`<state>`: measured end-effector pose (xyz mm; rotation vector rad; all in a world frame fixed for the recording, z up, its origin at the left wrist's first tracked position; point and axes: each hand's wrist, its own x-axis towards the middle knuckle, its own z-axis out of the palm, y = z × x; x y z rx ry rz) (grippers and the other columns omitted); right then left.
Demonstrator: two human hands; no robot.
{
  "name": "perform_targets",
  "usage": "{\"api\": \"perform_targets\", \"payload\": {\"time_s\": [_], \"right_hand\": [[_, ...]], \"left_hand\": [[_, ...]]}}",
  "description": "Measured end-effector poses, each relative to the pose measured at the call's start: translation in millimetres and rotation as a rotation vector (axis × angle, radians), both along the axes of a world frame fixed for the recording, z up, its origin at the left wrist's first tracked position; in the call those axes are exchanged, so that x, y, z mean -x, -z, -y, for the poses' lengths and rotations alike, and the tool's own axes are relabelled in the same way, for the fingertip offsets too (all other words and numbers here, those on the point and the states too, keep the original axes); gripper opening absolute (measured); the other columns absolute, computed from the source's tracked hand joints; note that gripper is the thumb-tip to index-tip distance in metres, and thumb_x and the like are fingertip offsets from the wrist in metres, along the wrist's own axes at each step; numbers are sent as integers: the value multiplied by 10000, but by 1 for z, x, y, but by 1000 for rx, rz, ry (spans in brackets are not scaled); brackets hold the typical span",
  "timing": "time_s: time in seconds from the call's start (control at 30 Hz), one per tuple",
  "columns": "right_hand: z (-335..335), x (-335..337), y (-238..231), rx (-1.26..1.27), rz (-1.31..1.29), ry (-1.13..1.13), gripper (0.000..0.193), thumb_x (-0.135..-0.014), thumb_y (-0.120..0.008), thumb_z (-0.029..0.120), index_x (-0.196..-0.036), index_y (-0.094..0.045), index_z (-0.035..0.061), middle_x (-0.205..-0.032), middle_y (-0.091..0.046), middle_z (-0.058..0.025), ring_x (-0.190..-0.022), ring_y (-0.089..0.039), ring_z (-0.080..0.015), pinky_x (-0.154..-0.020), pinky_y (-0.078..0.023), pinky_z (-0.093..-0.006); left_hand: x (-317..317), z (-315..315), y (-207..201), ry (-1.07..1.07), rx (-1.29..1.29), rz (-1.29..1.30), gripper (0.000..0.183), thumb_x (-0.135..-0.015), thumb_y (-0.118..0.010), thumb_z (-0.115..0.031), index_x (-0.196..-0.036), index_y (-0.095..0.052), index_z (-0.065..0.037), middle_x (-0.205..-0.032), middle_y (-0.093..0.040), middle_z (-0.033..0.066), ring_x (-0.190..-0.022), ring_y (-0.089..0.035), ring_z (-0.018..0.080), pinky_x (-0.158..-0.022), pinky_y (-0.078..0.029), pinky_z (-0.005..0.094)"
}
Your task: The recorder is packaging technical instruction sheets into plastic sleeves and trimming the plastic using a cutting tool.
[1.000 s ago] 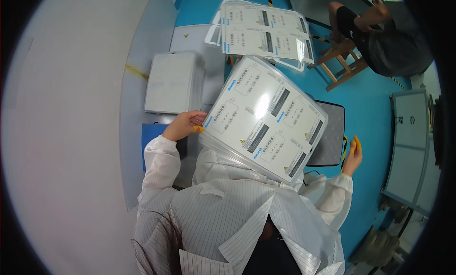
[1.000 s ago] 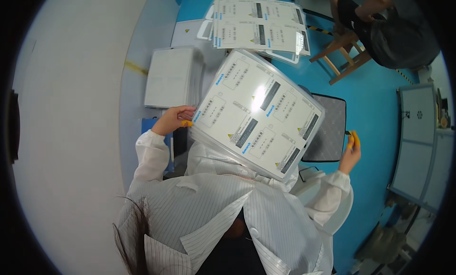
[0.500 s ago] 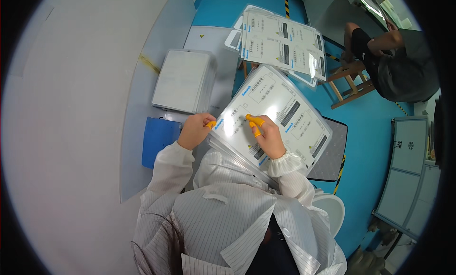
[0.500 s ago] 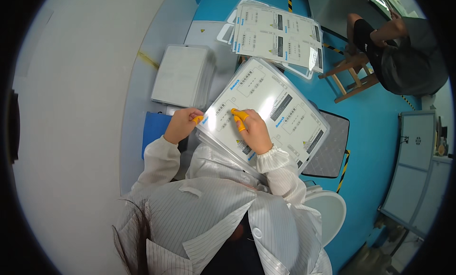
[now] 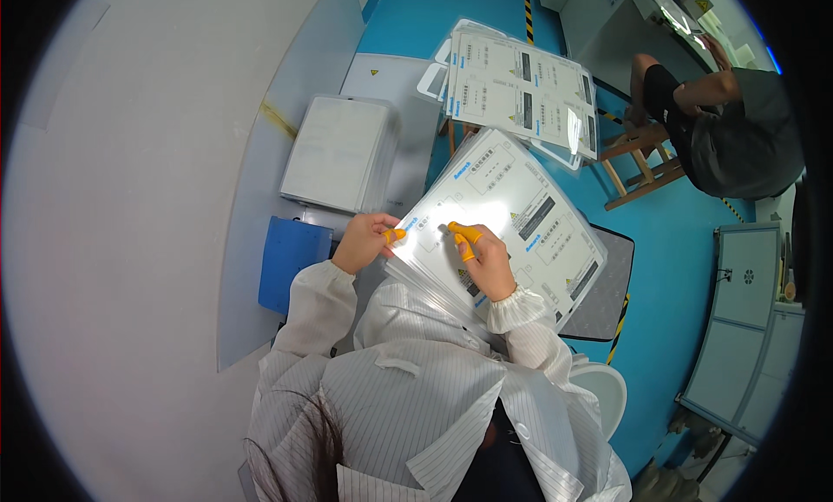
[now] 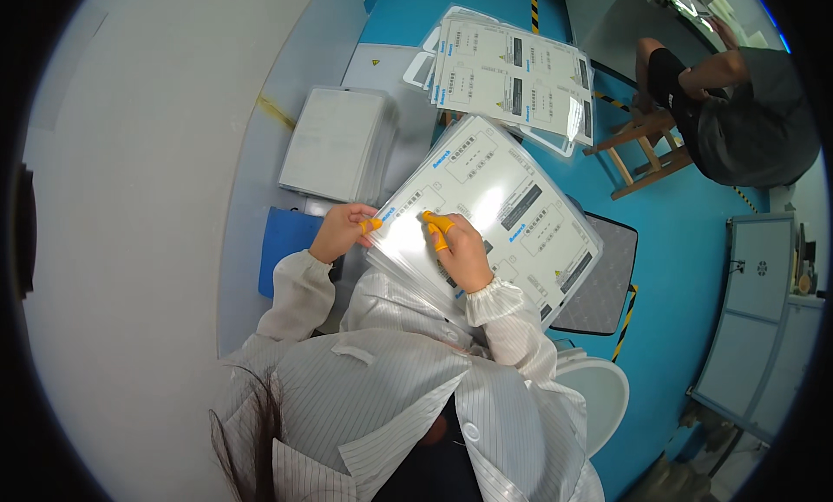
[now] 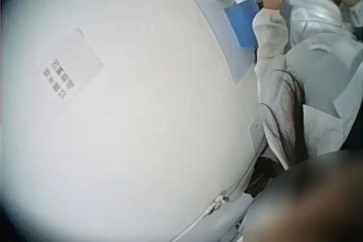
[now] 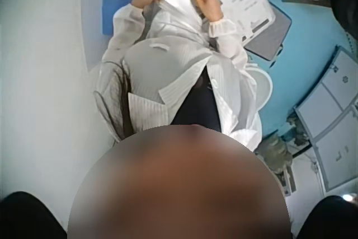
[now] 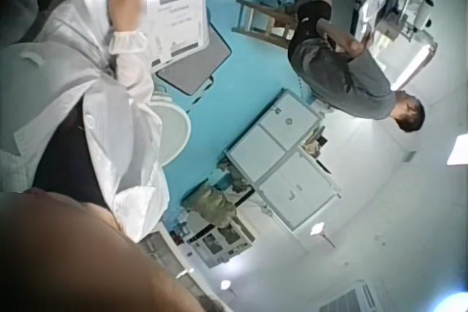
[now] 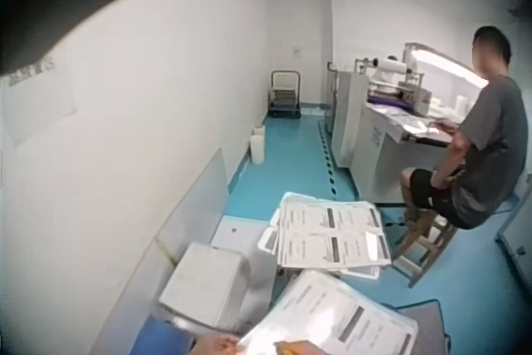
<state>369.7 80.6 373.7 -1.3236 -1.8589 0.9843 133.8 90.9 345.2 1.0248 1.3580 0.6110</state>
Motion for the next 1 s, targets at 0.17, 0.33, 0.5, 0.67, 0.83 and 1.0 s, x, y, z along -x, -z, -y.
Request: {"api": "perform_targets", "payload": {"time_s": [0.17,0.33,0.5,0.67,0.83,1.0], "right_hand": [[-1,-2,9,-52,34,-24,213,-826,-538,34,-1025,-601,-9,-885,-578,-118,-692,-551,-224,-629,-442,-278],[-2,-8,11,28,17,37,215,-827,-536,32,-1027,-602,-9,-893,-585,-117,-692,-558,-205,-623,-441,-264],[-3,-7,11,54,19,45,219,-828,-532,27,-1032,-603,-11,-918,-593,-121,-708,-569,-201,-643,-447,-254],[-3,-9,19,-4,40,33,228,-828,-531,25,-1042,-602,-5,-921,-597,-115,-706,-572,-200,-654,-451,-260],[-2,-10,16,33,13,49,230,-826,-533,23,-1043,-601,-5,-911,-595,-111,-695,-566,-197,-643,-448,-262],[-4,-5,17,3,39,22,224,-823,-536,20,-1034,-601,-13,-897,-590,-115,-676,-560,-201,-618,-444,-261]], "left_hand": [[-4,-10,-1,-17,-59,0,208,-815,-565,-14,-1013,-586,42,-837,-634,84,-656,-585,87,-549,-507,192],[1,-8,-3,44,-74,101,196,-808,-587,-32,-987,-594,47,-817,-623,79,-640,-576,83,-532,-500,189],[-3,-17,-2,6,-18,-15,189,-801,-607,-56,-961,-598,43,-784,-612,64,-604,-567,79,-507,-491,192],[-1,-24,3,25,8,-50,161,-818,-589,-50,-951,-621,35,-785,-617,88,-614,-564,98,-512,-481,193],[1,-22,5,44,-34,68,152,-821,-586,-58,-936,-626,34,-778,-622,78,-598,-559,95,-519,-474,191],[-1,-31,9,67,-14,-64,162,-819,-592,-75,-940,-629,26,-757,-624,66,-624,-564,98,-541,-468,195]]}}
